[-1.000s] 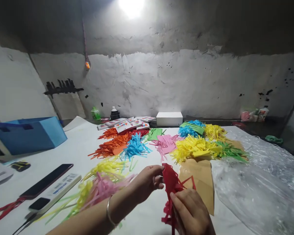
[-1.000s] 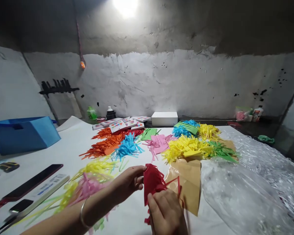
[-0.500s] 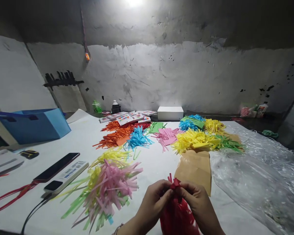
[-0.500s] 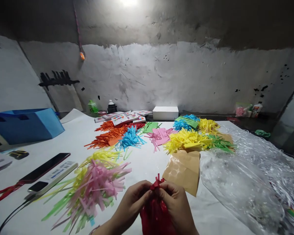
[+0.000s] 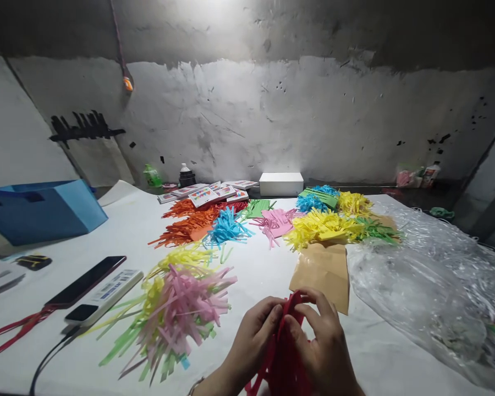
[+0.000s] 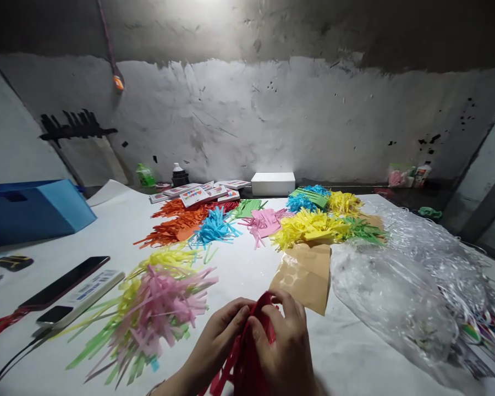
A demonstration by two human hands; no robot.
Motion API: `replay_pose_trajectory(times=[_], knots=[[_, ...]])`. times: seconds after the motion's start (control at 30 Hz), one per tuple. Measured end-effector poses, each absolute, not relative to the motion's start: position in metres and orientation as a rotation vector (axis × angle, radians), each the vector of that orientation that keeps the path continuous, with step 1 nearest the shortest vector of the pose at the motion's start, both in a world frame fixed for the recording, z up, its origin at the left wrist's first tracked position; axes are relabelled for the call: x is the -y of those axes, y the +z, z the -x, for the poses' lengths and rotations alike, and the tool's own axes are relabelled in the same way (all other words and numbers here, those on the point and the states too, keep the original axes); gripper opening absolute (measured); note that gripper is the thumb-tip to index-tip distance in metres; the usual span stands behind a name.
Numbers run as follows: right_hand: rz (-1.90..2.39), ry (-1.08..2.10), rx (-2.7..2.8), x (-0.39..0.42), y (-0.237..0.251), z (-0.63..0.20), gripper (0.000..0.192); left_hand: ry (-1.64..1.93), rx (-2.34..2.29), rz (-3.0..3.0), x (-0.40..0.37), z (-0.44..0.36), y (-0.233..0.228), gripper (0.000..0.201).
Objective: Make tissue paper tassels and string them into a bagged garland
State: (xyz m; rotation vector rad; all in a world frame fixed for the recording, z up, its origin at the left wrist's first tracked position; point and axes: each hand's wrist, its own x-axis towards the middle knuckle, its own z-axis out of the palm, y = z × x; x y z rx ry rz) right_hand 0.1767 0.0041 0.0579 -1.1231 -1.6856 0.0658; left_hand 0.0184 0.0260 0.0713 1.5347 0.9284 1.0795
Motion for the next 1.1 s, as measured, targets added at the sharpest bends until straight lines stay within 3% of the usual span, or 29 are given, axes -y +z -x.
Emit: replay_pose_trajectory(times=[0.23, 0.37, 0.47, 0.63, 0.83, 1.0, 1.1], knots=[[1.193, 0.580, 1.448, -0.003, 0.054, -0.167, 0.022, 1.123, -0.895, -1.612, -0.021, -0.020, 0.064, 0.022], [1.132, 0.886, 1.305, -0.001, 0.066, -0.167, 0.022, 1.110, -0.884, -1.584, -0.018, -0.018, 0.065, 0.023], [1.098, 0.944, 1.270, -0.001, 0.071, -0.168, 0.019, 1.089, -0.896, -1.560, -0.017, -0.017, 0.068, 0.027], [1.120, 0.877, 1.357, -0.002, 0.069, -0.167, 0.020, 1.002, -0.919, -1.490, -0.019, -0.018, 0.072, 0.033], [1.091, 0.868, 1.506, -0.001, 0.070, -0.177, 0.019, 0.979, -1.019, -1.554, -0.026, -0.015, 0.081, 0.025], [1.178, 0.112, 1.539, -0.003, 0.063, -0.183, 0.006, 0.837, -1.208, -1.940, -0.025, -0.009, 0.089, 0.019], [1.139, 0.082, 1.667, -0.002, 0.064, -0.181, 0.022, 0.784, -1.235, -2.145, -0.025, -0.006, 0.094, 0.017]])
